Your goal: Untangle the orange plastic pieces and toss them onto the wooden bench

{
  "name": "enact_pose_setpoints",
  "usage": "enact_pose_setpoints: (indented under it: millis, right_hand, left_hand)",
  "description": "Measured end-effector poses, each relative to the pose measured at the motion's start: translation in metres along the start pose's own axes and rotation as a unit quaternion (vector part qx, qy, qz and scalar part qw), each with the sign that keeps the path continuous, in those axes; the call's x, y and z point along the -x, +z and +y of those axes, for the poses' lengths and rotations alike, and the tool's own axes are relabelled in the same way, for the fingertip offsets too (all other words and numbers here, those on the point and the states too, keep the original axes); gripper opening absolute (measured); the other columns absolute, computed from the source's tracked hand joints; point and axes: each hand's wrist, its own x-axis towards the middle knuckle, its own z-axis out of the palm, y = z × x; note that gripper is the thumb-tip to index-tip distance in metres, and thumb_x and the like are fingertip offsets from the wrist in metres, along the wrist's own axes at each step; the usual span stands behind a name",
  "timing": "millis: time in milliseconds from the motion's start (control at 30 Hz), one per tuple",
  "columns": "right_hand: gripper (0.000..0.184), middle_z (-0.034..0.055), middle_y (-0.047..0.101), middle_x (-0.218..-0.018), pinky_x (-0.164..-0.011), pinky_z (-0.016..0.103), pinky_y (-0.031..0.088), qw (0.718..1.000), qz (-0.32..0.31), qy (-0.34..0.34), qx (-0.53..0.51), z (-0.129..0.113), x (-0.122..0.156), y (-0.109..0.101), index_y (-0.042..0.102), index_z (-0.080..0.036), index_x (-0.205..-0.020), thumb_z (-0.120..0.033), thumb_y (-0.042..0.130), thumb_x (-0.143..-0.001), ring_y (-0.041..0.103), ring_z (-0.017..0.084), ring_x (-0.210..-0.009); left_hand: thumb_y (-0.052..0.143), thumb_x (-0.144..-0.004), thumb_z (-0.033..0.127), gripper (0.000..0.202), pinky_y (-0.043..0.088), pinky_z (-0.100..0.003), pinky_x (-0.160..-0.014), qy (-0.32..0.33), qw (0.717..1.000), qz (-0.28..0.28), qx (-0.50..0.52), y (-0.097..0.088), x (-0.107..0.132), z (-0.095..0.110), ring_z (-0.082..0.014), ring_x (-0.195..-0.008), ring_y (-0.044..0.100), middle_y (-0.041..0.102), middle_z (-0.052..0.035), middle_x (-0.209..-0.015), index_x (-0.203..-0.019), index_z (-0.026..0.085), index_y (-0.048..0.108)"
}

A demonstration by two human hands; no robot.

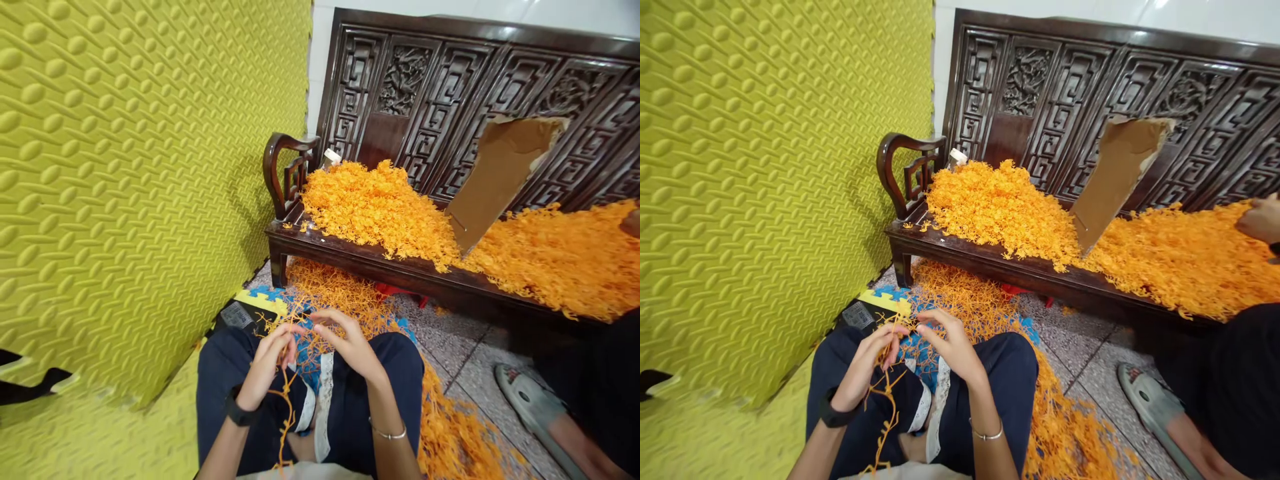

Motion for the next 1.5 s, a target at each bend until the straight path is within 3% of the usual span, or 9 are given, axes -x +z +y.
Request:
enact_pose_setpoints:
  millis: [200, 367, 600, 767, 867, 1000, 1100, 1367, 1500]
  right_hand:
    - [0.014, 0.0043, 0.065, -0.089, -0.077, 0.029, 0.045, 0.994, 0.098, -0.038, -0.020, -0.013, 0.002, 0.008, 0.066, -0.019, -0.089, -0.029, 0.057, -0.085, 0.060, 0.017, -0.085]
    - [0.012, 0.0044, 0.063, -0.088, -0.075, 0.030, 0.045, 0.992, 0.119, -0.046, 0.002, -0.014, 0.008, 0.013, 0.064, -0.020, -0.087, -0.031, 0.062, -0.081, 0.058, 0.018, -0.085]
    - [0.010, 0.0023, 0.063, -0.079, -0.070, 0.028, 0.044, 0.992, 0.113, -0.053, 0.009, -0.014, 0.006, 0.027, 0.066, -0.019, -0.082, -0.028, 0.064, -0.078, 0.057, 0.016, -0.076]
    - [0.014, 0.0019, 0.063, -0.071, -0.064, 0.027, 0.046, 0.954, 0.285, 0.024, -0.094, -0.003, 0.004, 0.026, 0.064, -0.016, -0.074, -0.030, 0.066, -0.076, 0.058, 0.015, -0.067]
    - [0.009, 0.0034, 0.064, -0.075, -0.068, 0.029, 0.047, 0.924, 0.380, -0.036, -0.015, -0.003, 0.006, 0.025, 0.065, -0.017, -0.076, -0.025, 0.066, -0.078, 0.059, 0.016, -0.071]
    - [0.022, 0.0075, 0.064, -0.093, -0.078, 0.033, 0.049, 0.919, 0.314, -0.182, 0.152, -0.009, 0.012, 0.038, 0.067, -0.022, -0.100, -0.014, 0.059, -0.082, 0.060, 0.019, -0.088]
    - [0.042, 0.0104, 0.060, -0.112, -0.086, 0.039, 0.049, 0.928, 0.232, -0.210, 0.204, -0.015, 0.021, 0.050, 0.056, -0.025, -0.123, -0.013, 0.054, -0.084, 0.057, 0.022, -0.103]
    - [0.031, 0.0071, 0.062, -0.107, -0.087, 0.037, 0.048, 0.941, 0.301, -0.124, 0.091, -0.041, 0.038, 0.040, 0.062, -0.025, -0.109, -0.014, 0.063, -0.079, 0.058, 0.022, -0.101]
    - [0.031, 0.0059, 0.066, -0.101, -0.079, 0.031, 0.049, 0.981, 0.189, -0.032, 0.035, -0.035, 0.026, 0.032, 0.064, -0.022, -0.107, -0.026, 0.068, -0.076, 0.062, 0.019, -0.090]
  left_hand:
    - [0.057, -0.083, 0.036, 0.049, 0.044, -0.034, -0.088, 0.030, 0.998, 0.006, 0.059, 0.010, -0.011, 0.008, -0.0204, -0.088, 0.064, 0.072, -0.0072, -0.095, -0.128, 0.017, 0.051]
    - [0.054, -0.086, 0.035, 0.050, 0.023, -0.042, -0.109, 0.059, 0.993, 0.016, 0.098, 0.017, -0.012, 0.018, -0.0237, -0.125, 0.046, 0.060, -0.0106, -0.126, -0.134, 0.021, 0.046]
    - [0.052, -0.088, 0.033, 0.049, 0.027, -0.040, -0.109, 0.068, 0.984, -0.025, 0.162, 0.031, -0.013, 0.025, -0.0230, -0.131, 0.040, 0.051, -0.0101, -0.137, -0.135, 0.022, 0.044]
    - [0.061, -0.081, 0.035, 0.037, 0.036, -0.037, -0.104, 0.092, 0.992, 0.065, 0.058, 0.030, -0.003, 0.025, -0.0252, -0.120, 0.051, 0.062, -0.0098, -0.124, -0.114, 0.018, 0.063]
    - [0.063, -0.079, 0.035, 0.029, 0.040, -0.036, -0.100, 0.093, 0.989, 0.115, 0.007, 0.034, 0.006, 0.026, -0.0251, -0.110, 0.059, 0.068, -0.0097, -0.111, -0.102, 0.017, 0.067]
    - [0.068, -0.074, 0.036, 0.043, 0.044, -0.034, -0.096, 0.076, 0.994, 0.072, 0.035, 0.044, 0.009, 0.024, -0.0250, -0.112, 0.057, 0.063, -0.0090, -0.122, -0.113, 0.019, 0.061]
    - [0.063, -0.078, 0.037, 0.036, 0.045, -0.032, -0.093, 0.081, 0.986, 0.134, 0.066, 0.043, 0.003, 0.020, -0.0226, -0.106, 0.060, 0.066, -0.0087, -0.115, -0.108, 0.018, 0.062]
    - [0.058, -0.082, 0.037, 0.022, 0.048, -0.026, -0.077, 0.106, 0.976, 0.187, 0.034, 0.031, 0.000, 0.023, -0.0175, -0.080, 0.063, 0.069, -0.0046, -0.085, -0.088, 0.016, 0.065]
    - [0.058, -0.083, 0.037, 0.022, 0.046, -0.023, -0.073, 0.112, 0.980, 0.162, 0.008, 0.036, 0.004, 0.024, -0.0149, -0.074, 0.060, 0.067, -0.0027, -0.083, -0.088, 0.017, 0.065]
